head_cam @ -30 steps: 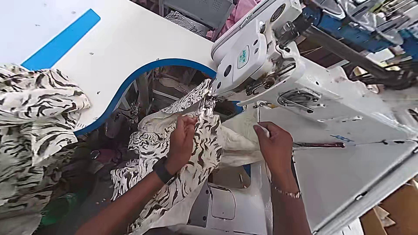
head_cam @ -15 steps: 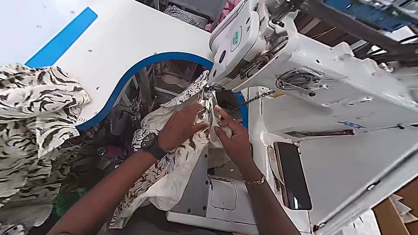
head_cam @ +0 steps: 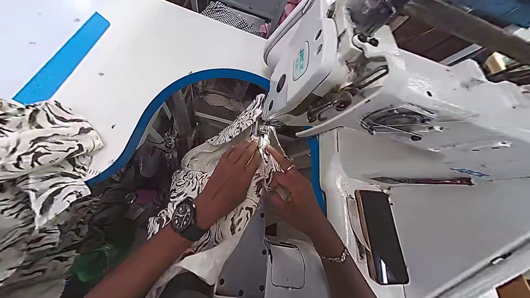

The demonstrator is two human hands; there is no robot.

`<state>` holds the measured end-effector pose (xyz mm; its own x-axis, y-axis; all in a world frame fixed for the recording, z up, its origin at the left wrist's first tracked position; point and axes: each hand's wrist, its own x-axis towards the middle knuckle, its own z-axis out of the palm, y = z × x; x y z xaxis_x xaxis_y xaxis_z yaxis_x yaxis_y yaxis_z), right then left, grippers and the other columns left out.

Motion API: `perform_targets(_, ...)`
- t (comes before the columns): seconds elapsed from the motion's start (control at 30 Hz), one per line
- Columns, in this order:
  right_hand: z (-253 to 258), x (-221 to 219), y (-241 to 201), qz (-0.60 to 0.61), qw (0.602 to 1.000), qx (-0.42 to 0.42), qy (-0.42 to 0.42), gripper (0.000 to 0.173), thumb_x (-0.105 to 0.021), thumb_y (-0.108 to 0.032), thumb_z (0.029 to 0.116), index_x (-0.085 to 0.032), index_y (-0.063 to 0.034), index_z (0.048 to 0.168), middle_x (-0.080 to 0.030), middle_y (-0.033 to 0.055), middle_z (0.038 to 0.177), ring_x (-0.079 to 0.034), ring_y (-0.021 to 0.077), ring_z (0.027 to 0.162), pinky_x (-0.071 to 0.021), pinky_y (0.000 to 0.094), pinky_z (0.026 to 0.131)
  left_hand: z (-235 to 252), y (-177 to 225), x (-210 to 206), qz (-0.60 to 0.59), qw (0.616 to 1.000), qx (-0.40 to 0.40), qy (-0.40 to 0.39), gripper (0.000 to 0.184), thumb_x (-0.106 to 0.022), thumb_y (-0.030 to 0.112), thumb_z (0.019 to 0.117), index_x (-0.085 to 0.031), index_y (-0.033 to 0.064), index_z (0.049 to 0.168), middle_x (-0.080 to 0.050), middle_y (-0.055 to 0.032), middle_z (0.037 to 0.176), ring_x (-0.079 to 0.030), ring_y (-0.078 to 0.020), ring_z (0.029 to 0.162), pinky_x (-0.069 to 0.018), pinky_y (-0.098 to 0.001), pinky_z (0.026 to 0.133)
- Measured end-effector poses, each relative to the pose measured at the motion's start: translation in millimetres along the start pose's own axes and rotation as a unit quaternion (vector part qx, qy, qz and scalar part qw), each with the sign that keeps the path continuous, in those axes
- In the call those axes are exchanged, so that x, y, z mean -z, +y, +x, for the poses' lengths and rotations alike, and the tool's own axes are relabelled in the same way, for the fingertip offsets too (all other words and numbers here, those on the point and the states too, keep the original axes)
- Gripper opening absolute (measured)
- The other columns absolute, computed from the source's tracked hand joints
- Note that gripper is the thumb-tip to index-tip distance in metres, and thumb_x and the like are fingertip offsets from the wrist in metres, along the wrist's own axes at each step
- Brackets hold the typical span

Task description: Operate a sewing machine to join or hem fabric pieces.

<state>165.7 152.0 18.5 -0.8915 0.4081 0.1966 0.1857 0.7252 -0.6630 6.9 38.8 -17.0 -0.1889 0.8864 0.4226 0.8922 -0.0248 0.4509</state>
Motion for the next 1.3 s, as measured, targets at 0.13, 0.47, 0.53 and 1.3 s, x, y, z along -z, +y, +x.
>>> perform_targets(0.13,7,-9,-1,0.051,0.999,-0.013,0.004,0.015,-0.06,-0.014,0.0859,-0.062,-0.0019,0.077,-0.054,0.0198,0.149,-0.066,0.006,0.107,-0.052,0.0198,0.082,-2,2,-3,-0.072,0.997,0.027,0.029,0.034,-0.051,0.001,0.0965,-0.063,-0.0069,0.128,-0.061,-0.0234,0.14,-0.059,-0.0356,0.132,-0.0502,-0.0435,0.107)
perform_targets(0.47,18,-31,-16,0.061,0.987,-0.057,0.135,0.014,-0.068,-0.014,0.0837,-0.069,-0.0006,0.078,-0.065,0.0204,0.136,-0.067,0.003,0.111,-0.0527,0.0149,0.09,7,5,-5,-0.151,0.985,0.058,0.056,0.031,-0.056,-0.002,0.0907,-0.068,0.0004,0.119,-0.061,-0.0275,0.137,-0.06,-0.0438,0.128,-0.0549,-0.045,0.099)
perform_targets(0.53,19,-26,-11,0.16,0.975,-0.09,0.122,0.008,-0.071,-0.01,0.0799,-0.067,-0.0062,0.074,-0.065,0.0122,0.139,-0.065,0.0,0.116,-0.0536,0.0145,0.09,9,6,-7,-0.138,0.987,0.058,0.055,0.031,-0.057,-0.004,0.0888,-0.067,0.0013,0.118,-0.061,-0.0273,0.136,-0.06,-0.0438,0.127,-0.056,-0.0434,0.096)
perform_targets(1.3,-82,17,-93,-0.374,0.924,-0.044,0.063,0.026,-0.065,-0.021,0.0886,-0.071,0.0009,0.078,-0.065,0.0134,0.063,-0.065,0.0257,0.051,-0.0475,0.0386,0.042,-57,41,51,-0.388,0.882,0.215,-0.158,0.044,-0.056,0.016,0.1024,-0.054,0.0016,0.144,-0.062,-0.0049,0.073,-0.053,-0.0133,0.058,-0.0479,-0.0317,0.059)
